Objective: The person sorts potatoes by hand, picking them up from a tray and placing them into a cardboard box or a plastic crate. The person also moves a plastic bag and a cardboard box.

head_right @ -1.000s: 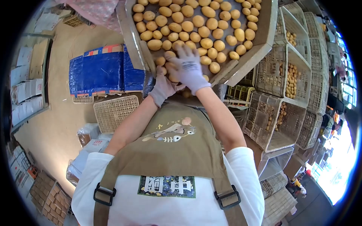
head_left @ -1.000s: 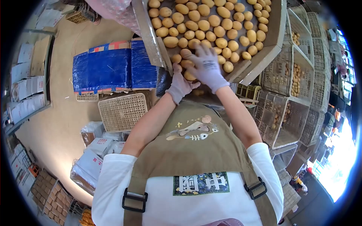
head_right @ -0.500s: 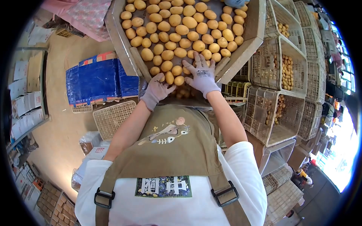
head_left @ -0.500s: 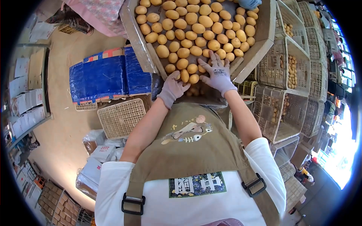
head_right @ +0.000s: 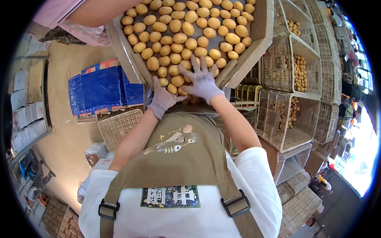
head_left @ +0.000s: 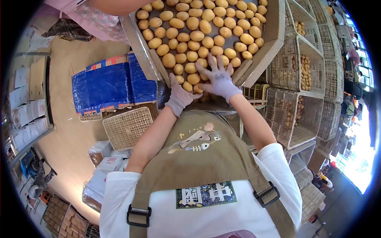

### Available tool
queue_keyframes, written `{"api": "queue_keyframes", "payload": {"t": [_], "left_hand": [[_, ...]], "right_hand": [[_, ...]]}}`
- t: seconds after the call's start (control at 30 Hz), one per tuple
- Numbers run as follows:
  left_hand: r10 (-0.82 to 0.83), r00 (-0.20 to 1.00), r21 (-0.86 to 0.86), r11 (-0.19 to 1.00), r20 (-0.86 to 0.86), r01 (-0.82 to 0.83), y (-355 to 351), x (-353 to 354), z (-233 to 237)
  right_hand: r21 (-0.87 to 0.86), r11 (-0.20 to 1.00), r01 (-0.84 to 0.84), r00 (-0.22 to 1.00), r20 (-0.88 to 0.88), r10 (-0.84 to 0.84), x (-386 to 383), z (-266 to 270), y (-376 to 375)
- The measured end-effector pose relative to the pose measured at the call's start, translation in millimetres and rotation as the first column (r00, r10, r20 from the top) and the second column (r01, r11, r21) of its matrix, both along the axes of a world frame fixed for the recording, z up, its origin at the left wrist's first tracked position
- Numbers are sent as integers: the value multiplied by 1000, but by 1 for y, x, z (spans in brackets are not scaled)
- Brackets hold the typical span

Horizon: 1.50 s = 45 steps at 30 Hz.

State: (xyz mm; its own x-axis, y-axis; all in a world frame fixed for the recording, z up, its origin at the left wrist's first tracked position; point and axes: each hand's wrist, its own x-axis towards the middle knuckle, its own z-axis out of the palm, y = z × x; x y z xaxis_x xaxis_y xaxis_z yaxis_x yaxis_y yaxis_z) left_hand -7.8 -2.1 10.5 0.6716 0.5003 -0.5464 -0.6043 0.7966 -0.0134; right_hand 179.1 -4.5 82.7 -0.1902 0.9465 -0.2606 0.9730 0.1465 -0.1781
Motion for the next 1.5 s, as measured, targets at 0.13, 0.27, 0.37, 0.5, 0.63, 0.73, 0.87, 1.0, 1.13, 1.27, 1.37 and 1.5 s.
{"api": "queue_keyframes", "payload": {"t": [0.13,0.27,0.37,0.5,0.63,0.73,0.87,1.0,1.13,1.27,1.37,1.5], "left_hand": [[-20,981,259,963,-193,71,-4,-1,-6],[18,999,-79,997,-48,-22,-1,0,0],[-20,996,-86,996,-86,13,0,-1,7],[-52,994,-116,992,-99,40,2,0,1],[-70,969,-134,990,-238,38,0,1,3],[-119,914,-71,993,-389,99,-2,-2,12],[-42,889,169,977,-457,133,-13,-5,-25],[36,901,108,994,-433,12,-4,-4,6],[160,978,-168,969,-135,-181,-1,9,4],[195,747,717,506,-636,479,-13,11,-67],[79,969,322,947,-236,1,-8,10,-27],[99,995,-16,995,-11,-99,-3,9,14]], "right_hand": [[-4,996,-94,995,25,94,7,-3,-25],[-2,995,-96,994,57,96,8,-2,-23],[-32,996,-86,992,84,89,0,12,-15],[-37,999,-14,1000,5,14,-3,11,-4],[-78,997,-29,994,-109,20,16,20,15],[140,853,503,794,-464,-392,35,-3,41],[65,959,275,961,-8,-276,-1,-3,44],[5,999,34,999,1,-34,3,8,29],[393,919,-20,959,-252,128,-58,0,65],[-107,991,-86,984,143,101,-133,-4,80],[-184,979,-85,996,15,89,-117,8,89],[-207,933,293,347,-887,-306,-49,25,34]]}}
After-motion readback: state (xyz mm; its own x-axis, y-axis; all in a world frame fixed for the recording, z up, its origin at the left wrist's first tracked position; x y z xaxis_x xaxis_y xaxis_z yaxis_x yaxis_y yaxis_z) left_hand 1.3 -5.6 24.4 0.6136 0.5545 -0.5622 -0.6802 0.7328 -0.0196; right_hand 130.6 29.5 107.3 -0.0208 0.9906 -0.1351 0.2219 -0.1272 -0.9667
